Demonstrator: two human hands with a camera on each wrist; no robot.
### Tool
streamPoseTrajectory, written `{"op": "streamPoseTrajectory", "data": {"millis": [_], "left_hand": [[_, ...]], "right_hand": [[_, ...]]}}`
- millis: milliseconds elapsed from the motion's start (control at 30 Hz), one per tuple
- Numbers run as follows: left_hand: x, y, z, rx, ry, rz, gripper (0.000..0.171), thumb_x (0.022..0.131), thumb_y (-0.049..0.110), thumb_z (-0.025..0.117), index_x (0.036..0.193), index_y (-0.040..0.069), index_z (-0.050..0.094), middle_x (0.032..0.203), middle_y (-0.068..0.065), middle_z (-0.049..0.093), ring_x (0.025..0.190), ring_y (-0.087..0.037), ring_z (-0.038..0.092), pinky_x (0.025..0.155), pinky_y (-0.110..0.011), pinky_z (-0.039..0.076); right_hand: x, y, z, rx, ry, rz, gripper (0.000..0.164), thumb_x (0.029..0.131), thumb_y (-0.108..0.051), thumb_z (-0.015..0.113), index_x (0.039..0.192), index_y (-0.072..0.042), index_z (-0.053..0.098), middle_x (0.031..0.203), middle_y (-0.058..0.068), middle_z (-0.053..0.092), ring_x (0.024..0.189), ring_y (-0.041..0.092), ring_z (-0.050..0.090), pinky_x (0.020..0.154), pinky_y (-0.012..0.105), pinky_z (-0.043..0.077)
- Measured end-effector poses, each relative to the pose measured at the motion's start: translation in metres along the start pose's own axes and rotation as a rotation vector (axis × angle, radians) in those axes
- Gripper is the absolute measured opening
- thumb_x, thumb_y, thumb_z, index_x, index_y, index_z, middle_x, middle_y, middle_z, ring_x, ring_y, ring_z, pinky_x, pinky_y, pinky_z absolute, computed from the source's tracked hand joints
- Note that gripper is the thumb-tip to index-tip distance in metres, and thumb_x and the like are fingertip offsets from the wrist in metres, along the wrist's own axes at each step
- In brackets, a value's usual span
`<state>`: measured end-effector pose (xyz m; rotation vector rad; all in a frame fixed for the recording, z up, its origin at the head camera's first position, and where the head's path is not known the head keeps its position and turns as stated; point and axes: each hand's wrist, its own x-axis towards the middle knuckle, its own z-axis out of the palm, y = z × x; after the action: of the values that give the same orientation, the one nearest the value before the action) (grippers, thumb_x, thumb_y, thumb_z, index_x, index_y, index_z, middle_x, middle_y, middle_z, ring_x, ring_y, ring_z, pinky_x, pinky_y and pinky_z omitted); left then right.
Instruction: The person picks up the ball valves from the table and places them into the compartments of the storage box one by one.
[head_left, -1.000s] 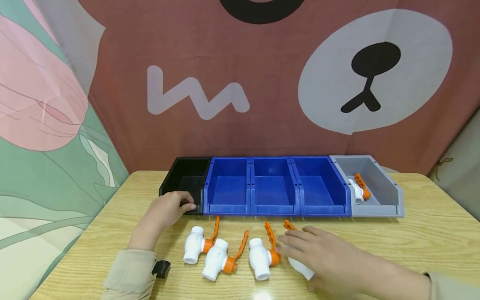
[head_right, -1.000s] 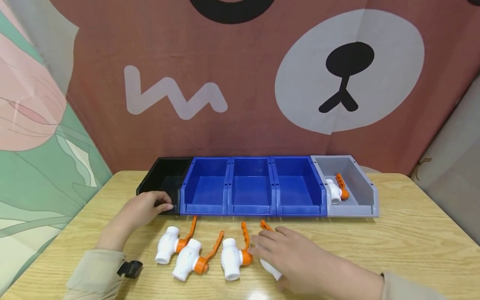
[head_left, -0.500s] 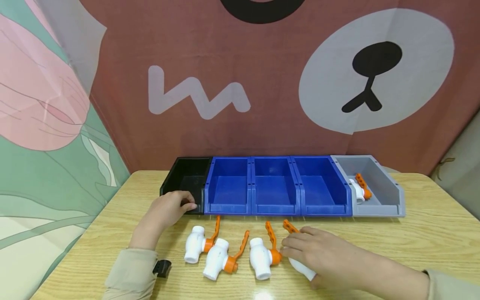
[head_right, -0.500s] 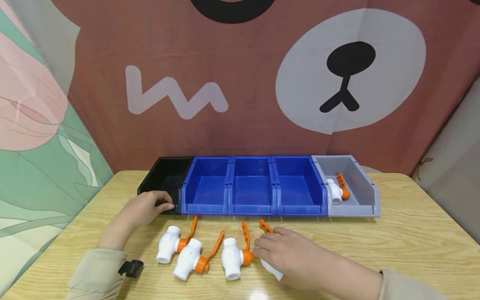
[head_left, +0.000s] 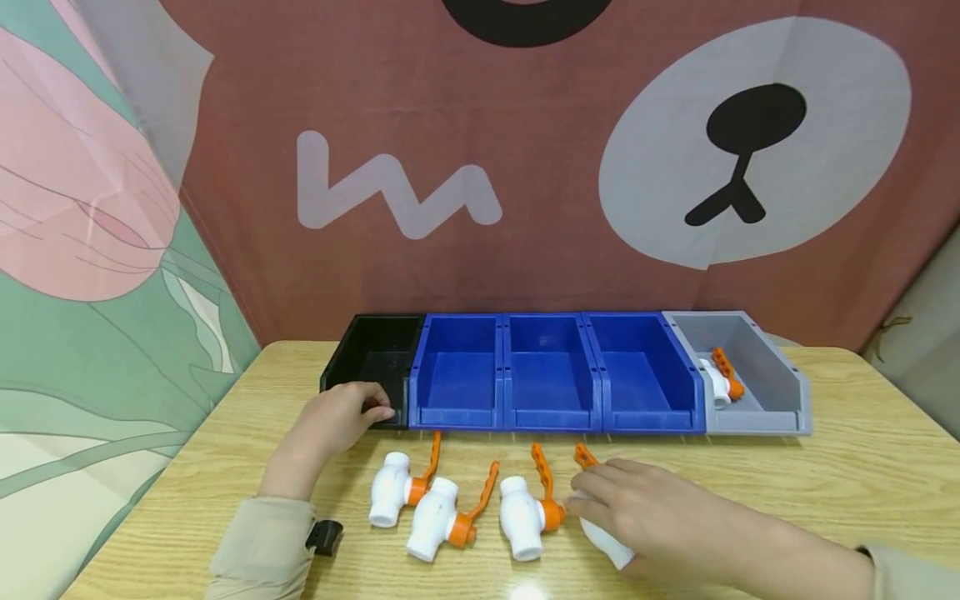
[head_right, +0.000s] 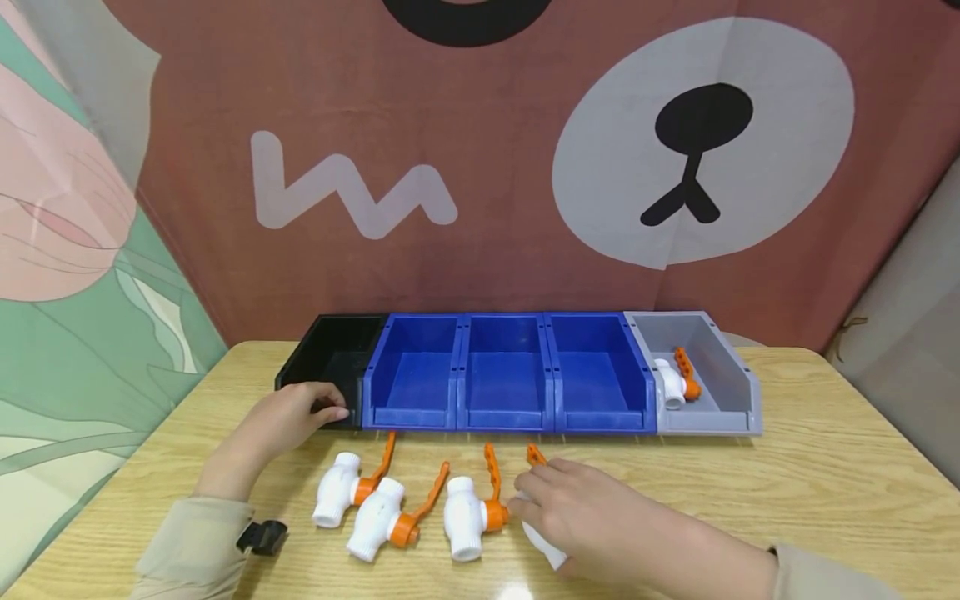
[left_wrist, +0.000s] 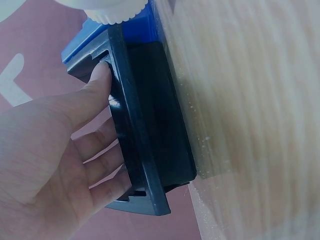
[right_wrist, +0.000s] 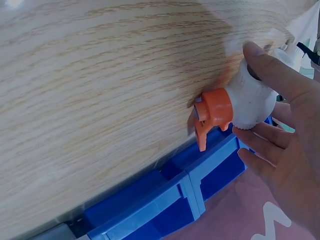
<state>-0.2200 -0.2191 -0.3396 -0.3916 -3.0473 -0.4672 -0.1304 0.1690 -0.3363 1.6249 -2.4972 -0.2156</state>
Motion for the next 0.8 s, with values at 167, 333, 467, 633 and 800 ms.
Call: {"op": "streamPoseTrajectory", "data": {"millis": [167,333,467,633,800], "left_hand": [[-0.001,0.000,0.000,0.003,0.005,0.007,0.008,0.093,0.023,0.070,0.095,0.015,0.073,0.085,0.004,0.066,0.074,-0.014,0.057,0.074,-0.041,0.053],[0.000,0.000,0.000,0.005,0.006,0.006,0.008,0.093,0.023,0.070,0.095,0.015,0.073,0.085,0.004,0.066,0.074,-0.015,0.056,0.074,-0.041,0.052],[0.000,0.000,0.000,0.005,0.003,0.002,0.009,0.093,0.023,0.070,0.096,0.015,0.073,0.086,0.004,0.066,0.074,-0.015,0.056,0.074,-0.040,0.053],[0.001,0.000,0.002,0.002,0.001,0.000,0.009,0.093,0.024,0.070,0.096,0.015,0.072,0.085,0.004,0.066,0.073,-0.014,0.055,0.073,-0.039,0.052],[0.001,-0.001,0.002,0.001,0.005,0.000,0.007,0.093,0.023,0.070,0.095,0.017,0.073,0.087,0.004,0.067,0.075,-0.014,0.057,0.075,-0.041,0.053]], "right_hand": [[-0.004,-0.001,-0.003,-0.009,0.004,0.011,0.079,0.061,-0.038,0.093,0.128,-0.009,0.062,0.121,0.007,0.061,0.110,0.023,0.059,0.090,0.040,0.054],[-0.008,-0.001,-0.008,0.029,-0.051,0.081,0.075,0.066,-0.040,0.091,0.129,-0.009,0.063,0.124,0.008,0.060,0.111,0.025,0.059,0.089,0.042,0.054],[-0.011,0.000,-0.011,0.017,-0.063,0.109,0.075,0.067,-0.044,0.090,0.127,-0.007,0.063,0.123,0.010,0.060,0.109,0.028,0.061,0.087,0.042,0.055],[-0.015,0.001,-0.012,-0.008,-0.039,0.131,0.075,0.069,-0.047,0.088,0.126,-0.005,0.064,0.121,0.012,0.061,0.107,0.030,0.062,0.085,0.042,0.056],[-0.018,0.004,-0.017,-0.033,-0.043,0.140,0.074,0.069,-0.051,0.086,0.124,-0.005,0.065,0.119,0.012,0.061,0.107,0.031,0.061,0.086,0.044,0.055]]}}
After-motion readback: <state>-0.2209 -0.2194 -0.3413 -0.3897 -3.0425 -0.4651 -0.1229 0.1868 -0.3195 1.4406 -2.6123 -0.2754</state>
